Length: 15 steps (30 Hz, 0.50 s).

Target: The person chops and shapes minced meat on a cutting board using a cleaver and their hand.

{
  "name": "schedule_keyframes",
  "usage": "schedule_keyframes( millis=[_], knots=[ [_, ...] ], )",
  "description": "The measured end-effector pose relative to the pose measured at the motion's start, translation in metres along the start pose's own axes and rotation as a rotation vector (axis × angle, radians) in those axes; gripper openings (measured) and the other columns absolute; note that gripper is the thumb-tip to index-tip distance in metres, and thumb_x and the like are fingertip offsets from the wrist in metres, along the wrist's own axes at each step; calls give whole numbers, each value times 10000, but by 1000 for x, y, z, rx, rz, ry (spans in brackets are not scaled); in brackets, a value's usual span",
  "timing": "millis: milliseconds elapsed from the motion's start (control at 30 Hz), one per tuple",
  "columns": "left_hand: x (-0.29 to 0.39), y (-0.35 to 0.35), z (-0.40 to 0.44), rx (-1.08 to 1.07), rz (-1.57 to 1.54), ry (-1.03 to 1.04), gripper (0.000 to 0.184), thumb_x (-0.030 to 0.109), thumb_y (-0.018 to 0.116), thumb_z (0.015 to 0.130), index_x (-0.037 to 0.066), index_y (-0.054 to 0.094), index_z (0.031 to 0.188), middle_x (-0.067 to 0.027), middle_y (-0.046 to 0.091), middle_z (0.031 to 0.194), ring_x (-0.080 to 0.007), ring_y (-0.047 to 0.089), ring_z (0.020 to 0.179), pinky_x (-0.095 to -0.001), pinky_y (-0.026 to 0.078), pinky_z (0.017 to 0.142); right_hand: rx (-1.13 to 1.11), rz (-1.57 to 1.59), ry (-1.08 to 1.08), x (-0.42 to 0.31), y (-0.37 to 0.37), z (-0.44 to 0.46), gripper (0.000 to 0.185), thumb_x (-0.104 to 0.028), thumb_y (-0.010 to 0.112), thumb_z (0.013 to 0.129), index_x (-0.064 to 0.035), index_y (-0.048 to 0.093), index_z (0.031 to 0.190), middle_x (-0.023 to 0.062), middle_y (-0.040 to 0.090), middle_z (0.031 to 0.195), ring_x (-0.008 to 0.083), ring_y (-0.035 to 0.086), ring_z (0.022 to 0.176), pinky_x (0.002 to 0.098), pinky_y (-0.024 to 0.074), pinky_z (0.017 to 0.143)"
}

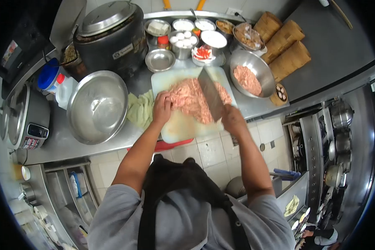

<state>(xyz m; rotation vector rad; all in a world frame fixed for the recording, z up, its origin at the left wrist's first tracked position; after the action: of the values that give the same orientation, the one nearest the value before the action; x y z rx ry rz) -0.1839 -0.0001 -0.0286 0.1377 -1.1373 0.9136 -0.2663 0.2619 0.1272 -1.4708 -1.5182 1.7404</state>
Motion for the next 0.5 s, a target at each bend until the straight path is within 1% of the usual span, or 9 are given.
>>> schedule_keyframes(
  millis=[67, 100, 167, 200, 267, 367, 400, 467, 500],
  knots=[
    [6, -1, 6, -13, -9, -12, 198, 123, 474, 941, 18, 573, 1076, -171, 580, 1188, -356, 555, 1114, -398, 435, 962, 105, 177, 15, -30, -43, -11, 270, -229, 472, 987, 8, 571, 1067, 289, 651, 892, 484, 620, 879, 503, 495, 758],
    [7, -2, 7, -20, -9, -19, 199, 123, 472, 940, 18, 573, 1076, -172, 580, 1186, -357, 555, 1112, -399, 434, 962, 205, 245, -11, -35, -47, -8, 266, -223, 480, 985, 12, 562, 1080, 289, 648, 874, 486, 618, 866, 502, 495, 737],
    [8, -2, 7, -32, -10, -32, 201, 123, 469, 938, 18, 571, 1076, -175, 580, 1182, -358, 555, 1109, -402, 431, 964, 405, 377, -65, -51, -48, -6, 264, -210, 495, 982, 19, 544, 1105, 289, 641, 839, 490, 614, 839, 500, 494, 695],
    [8, -1, 5, -28, -19, -24, 201, 122, 469, 937, 18, 571, 1074, -176, 580, 1183, -359, 555, 1109, -403, 431, 964, 536, 336, -100, -36, -18, 10, 294, -226, 501, 981, 26, 520, 1132, 292, 635, 839, 490, 615, 811, 500, 495, 675],
    [6, -2, 6, -24, -33, 3, 200, 121, 469, 933, 17, 571, 1070, -177, 578, 1184, -360, 555, 1109, -404, 430, 964, 366, 147, -94, -21, 28, 14, 297, -243, 514, 973, 26, 536, 1097, 294, 642, 871, 490, 618, 821, 490, 501, 684],
    [-2, 1, 4, -24, 9, -25, 199, 119, 469, 930, 14, 569, 1066, -181, 575, 1186, -361, 555, 1109, -405, 431, 961, 26, 36, -148, 23, 49, 14, 287, -246, 508, 975, 18, 554, 1077, 295, 644, 899, 487, 620, 821, 500, 497, 680],
    [0, 2, 13, -9, -5, -8, 201, 118, 468, 928, 12, 569, 1067, -182, 574, 1187, -361, 554, 1109, -404, 432, 960, 41, 74, -115, 18, 30, 17, 272, -241, 506, 976, 15, 556, 1054, 295, 643, 893, 487, 620, 818, 506, 493, 678],
    [5, -2, 5, -16, -21, -6, 204, 115, 467, 926, 8, 568, 1068, -184, 573, 1189, -361, 554, 1110, -403, 434, 959, 40, 165, -17, -11, -18, -5, 248, -231, 503, 980, 8, 559, 1007, 296, 641, 880, 487, 619, 812, 518, 487, 673],
    [4, -2, 5, -22, -23, -13, 205, 114, 467, 925, 7, 568, 1069, -183, 573, 1189, -360, 554, 1110, -403, 433, 959, 132, 199, -19, -25, -35, -10, 239, -228, 502, 981, 5, 550, 996, 293, 641, 871, 488, 619, 808, 522, 484, 672]
  ],
)
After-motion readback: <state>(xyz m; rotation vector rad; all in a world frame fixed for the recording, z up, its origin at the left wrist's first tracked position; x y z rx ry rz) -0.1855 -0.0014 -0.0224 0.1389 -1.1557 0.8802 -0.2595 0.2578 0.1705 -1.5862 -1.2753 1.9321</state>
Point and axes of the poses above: each hand's wrist, its own z-axis towards the middle knuckle, its own y-axis out of the palm, x = y × z, the point moved 5 cm from there along z, towards the middle knuckle
